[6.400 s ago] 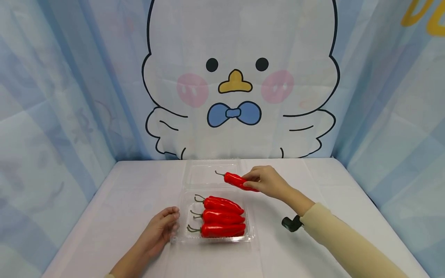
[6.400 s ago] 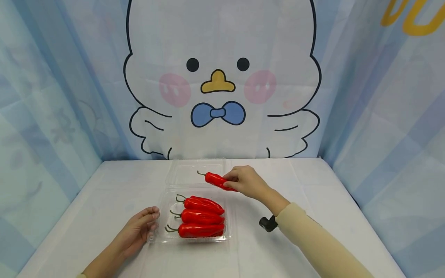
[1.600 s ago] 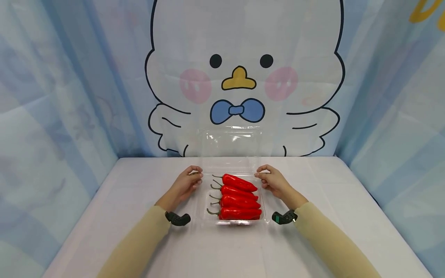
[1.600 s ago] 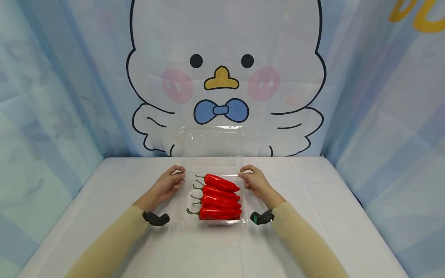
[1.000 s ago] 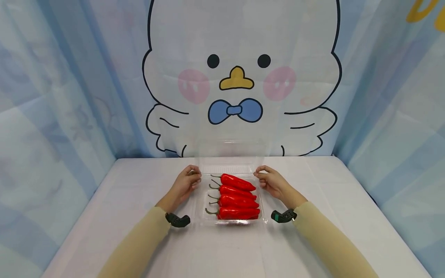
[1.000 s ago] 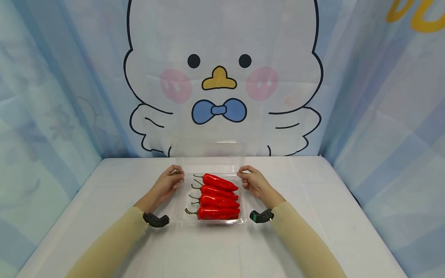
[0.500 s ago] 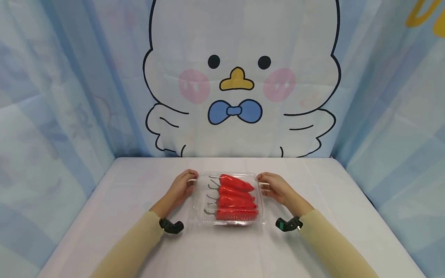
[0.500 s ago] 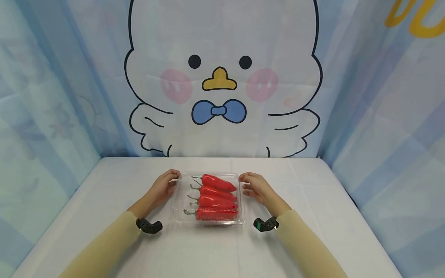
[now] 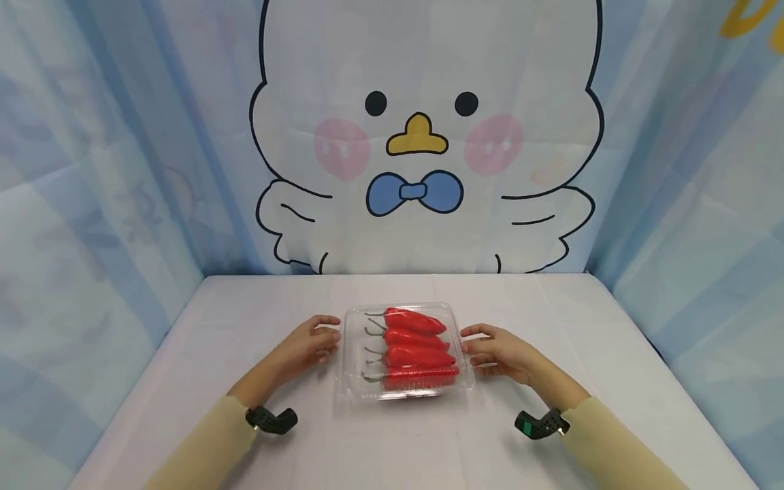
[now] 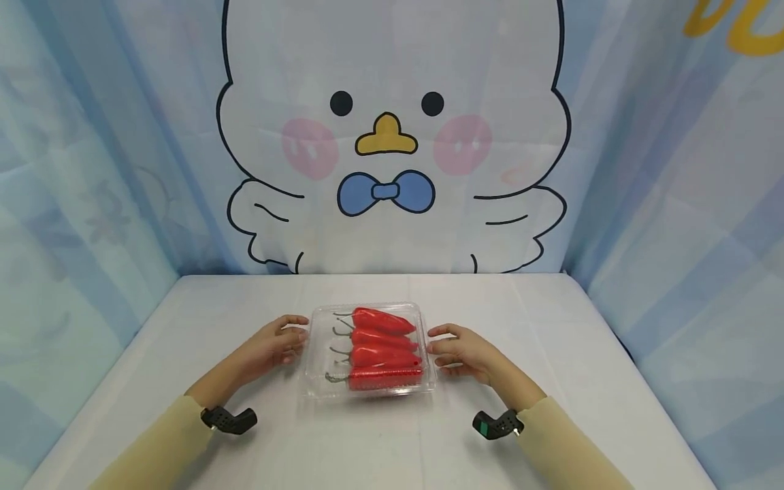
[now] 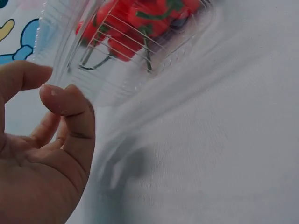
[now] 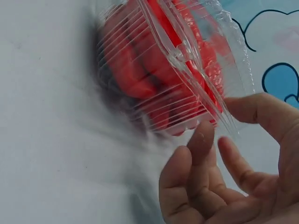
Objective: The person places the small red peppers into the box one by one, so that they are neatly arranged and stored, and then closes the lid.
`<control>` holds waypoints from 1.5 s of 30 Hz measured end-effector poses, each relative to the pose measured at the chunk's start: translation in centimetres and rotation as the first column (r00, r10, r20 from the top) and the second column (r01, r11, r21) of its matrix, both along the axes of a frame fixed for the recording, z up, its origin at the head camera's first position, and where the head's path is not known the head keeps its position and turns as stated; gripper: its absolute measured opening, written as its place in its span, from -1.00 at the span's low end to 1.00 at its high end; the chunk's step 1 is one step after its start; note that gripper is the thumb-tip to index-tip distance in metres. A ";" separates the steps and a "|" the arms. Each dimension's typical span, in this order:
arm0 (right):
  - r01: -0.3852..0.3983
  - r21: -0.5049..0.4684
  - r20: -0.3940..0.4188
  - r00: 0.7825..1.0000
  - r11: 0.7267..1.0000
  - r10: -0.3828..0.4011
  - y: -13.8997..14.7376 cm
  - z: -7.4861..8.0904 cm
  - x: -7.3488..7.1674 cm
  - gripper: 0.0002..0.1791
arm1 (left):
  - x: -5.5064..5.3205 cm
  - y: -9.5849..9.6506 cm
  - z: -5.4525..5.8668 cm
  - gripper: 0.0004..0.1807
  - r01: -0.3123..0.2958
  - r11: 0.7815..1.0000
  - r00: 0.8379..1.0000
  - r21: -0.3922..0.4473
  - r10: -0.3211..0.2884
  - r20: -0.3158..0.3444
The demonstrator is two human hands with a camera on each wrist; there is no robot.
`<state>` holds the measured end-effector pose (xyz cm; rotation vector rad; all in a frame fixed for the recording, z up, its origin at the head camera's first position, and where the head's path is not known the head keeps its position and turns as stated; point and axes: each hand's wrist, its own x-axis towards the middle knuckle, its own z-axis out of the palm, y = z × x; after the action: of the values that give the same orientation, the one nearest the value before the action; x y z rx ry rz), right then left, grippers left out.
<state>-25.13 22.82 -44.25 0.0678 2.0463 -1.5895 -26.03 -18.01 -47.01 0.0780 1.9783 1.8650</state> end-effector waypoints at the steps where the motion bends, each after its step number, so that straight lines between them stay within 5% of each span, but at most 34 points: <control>1: -0.038 0.005 0.007 0.999 0.999 0.038 0.3 0.0 0.2 -0.43 | 0.3 -0.4 0.0 -0.46 0.043 0.999 0.999 -0.019 -0.043 0.004; 5: -0.207 -0.003 0.045 0.977 0.978 0.207 1.4 0.0 0.8 -0.67 | 1.4 -1.7 0.1 -0.68 0.222 0.974 0.975 -0.049 -0.221 0.024; 9: -0.322 -0.037 0.073 0.943 0.946 0.324 1.9 0.2 1.1 -0.84 | 2.1 -2.0 0.5 -0.81 0.317 0.948 0.947 -0.011 -0.316 0.062; 13: -0.357 -0.045 0.091 0.928 0.933 0.360 2.0 0.2 1.3 -0.92 | 2.8 -1.8 1.2 -0.79 0.400 0.916 0.913 -0.039 -0.394 0.108; 19: -0.432 -0.037 0.107 0.895 0.901 0.434 2.0 0.1 1.5 -0.90 | 3.9 -1.3 2.0 -0.73 0.553 0.826 0.825 -0.105 -0.526 0.207; 22: -0.458 -0.035 0.092 0.884 0.888 0.459 2.0 0.0 1.4 -0.87 | 4.1 -1.0 2.1 -0.71 0.568 0.817 0.814 -0.100 -0.539 0.219; 30: -0.428 -0.053 0.117 0.894 0.902 0.432 1.7 -0.2 1.4 -0.84 | 3.9 -0.7 1.9 -0.76 0.531 0.847 0.832 -0.043 -0.510 0.219; 37: -0.327 -0.040 0.092 0.940 0.944 0.330 1.1 -0.1 1.4 -0.81 | 3.3 -0.5 1.2 -0.83 0.380 0.924 0.906 -0.035 -0.364 0.218; 45: -0.205 -0.045 0.096 0.973 0.978 0.208 0.2 -0.9 0.4 -0.78 | 1.9 -0.3 0.3 -0.77 0.246 0.967 0.961 -0.068 -0.235 0.146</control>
<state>-24.74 23.07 -45.10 -0.0749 1.8823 -1.4623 -24.18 -18.35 -46.70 0.1539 1.8611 1.5869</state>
